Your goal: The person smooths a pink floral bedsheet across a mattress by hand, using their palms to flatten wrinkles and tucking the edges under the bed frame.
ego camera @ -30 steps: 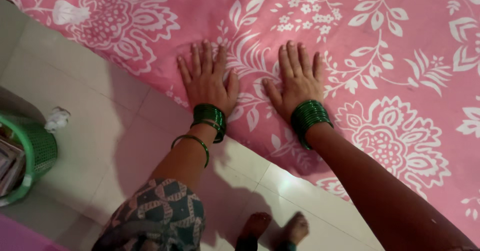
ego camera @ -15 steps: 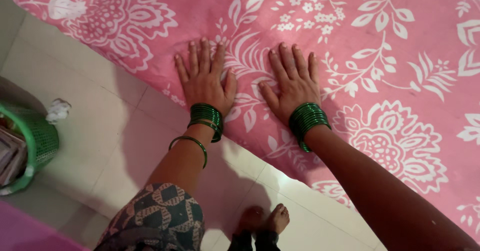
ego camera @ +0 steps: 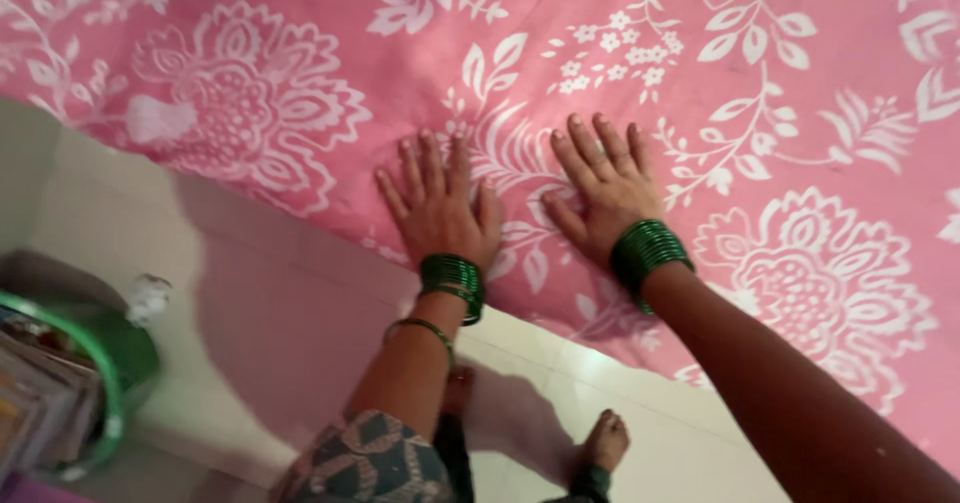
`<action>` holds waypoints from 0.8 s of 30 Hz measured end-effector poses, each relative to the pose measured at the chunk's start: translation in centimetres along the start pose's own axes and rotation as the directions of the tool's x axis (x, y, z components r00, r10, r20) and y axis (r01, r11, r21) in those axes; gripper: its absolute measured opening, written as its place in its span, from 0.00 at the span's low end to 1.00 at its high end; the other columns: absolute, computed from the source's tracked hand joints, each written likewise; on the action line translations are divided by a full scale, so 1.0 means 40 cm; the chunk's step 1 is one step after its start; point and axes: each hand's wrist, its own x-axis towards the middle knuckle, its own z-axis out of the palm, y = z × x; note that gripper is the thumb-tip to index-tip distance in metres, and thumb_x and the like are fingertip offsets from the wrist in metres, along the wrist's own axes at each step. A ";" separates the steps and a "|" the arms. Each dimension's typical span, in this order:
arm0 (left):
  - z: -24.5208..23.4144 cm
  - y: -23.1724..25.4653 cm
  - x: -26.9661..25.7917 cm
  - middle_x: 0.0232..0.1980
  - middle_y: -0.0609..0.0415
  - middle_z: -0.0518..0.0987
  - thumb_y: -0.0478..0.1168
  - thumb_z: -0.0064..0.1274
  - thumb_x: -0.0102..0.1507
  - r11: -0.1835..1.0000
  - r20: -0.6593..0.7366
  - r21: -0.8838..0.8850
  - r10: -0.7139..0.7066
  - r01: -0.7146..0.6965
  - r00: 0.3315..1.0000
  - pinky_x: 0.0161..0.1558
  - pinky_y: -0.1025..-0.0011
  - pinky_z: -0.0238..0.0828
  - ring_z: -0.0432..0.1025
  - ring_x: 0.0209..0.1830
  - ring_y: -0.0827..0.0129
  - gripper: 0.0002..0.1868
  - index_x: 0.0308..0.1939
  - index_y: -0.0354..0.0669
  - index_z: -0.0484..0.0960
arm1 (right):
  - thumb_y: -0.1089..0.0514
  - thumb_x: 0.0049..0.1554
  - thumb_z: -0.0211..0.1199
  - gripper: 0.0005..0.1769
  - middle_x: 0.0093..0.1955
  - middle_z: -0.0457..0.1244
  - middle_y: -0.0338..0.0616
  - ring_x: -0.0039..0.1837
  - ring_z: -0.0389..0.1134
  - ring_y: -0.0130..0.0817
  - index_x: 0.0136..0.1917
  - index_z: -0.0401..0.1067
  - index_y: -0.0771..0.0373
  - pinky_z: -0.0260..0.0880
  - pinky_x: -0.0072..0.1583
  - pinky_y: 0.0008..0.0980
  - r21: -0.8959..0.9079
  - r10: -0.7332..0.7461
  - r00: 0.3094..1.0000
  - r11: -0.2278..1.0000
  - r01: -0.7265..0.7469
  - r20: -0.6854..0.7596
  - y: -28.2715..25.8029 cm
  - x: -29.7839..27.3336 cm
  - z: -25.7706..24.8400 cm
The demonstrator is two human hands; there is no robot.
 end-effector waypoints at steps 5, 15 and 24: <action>-0.009 0.000 -0.004 0.80 0.40 0.60 0.54 0.44 0.65 1.000 -0.004 -0.004 -0.021 0.021 1.000 0.77 0.35 0.28 0.48 0.82 0.45 0.35 0.75 0.47 0.69 | 0.37 0.61 0.54 0.41 0.83 0.49 0.51 0.84 0.43 0.52 0.80 0.57 0.58 0.32 0.81 0.57 -0.052 0.004 1.000 0.999 -0.003 0.008 -0.003 -0.001 0.007; 0.005 -0.002 -0.013 0.79 0.40 0.62 0.54 0.45 0.66 0.999 -0.011 -0.037 -0.036 0.035 0.999 0.78 0.36 0.31 0.49 0.82 0.45 0.33 0.73 0.48 0.70 | 0.35 0.63 0.50 0.41 0.84 0.49 0.51 0.85 0.43 0.52 0.81 0.56 0.57 0.34 0.81 0.56 -0.062 0.001 1.000 0.998 -0.003 -0.029 -0.006 -0.020 0.023; -0.046 -0.068 -0.015 0.79 0.38 0.59 0.60 0.43 0.68 0.990 0.082 -0.114 0.088 -0.078 0.993 0.76 0.38 0.26 0.46 0.82 0.45 0.36 0.76 0.48 0.64 | 0.32 0.60 0.44 0.43 0.84 0.41 0.48 0.83 0.38 0.51 0.82 0.45 0.54 0.28 0.78 0.56 -0.218 -0.071 0.990 0.971 0.096 0.121 -0.179 -0.131 0.076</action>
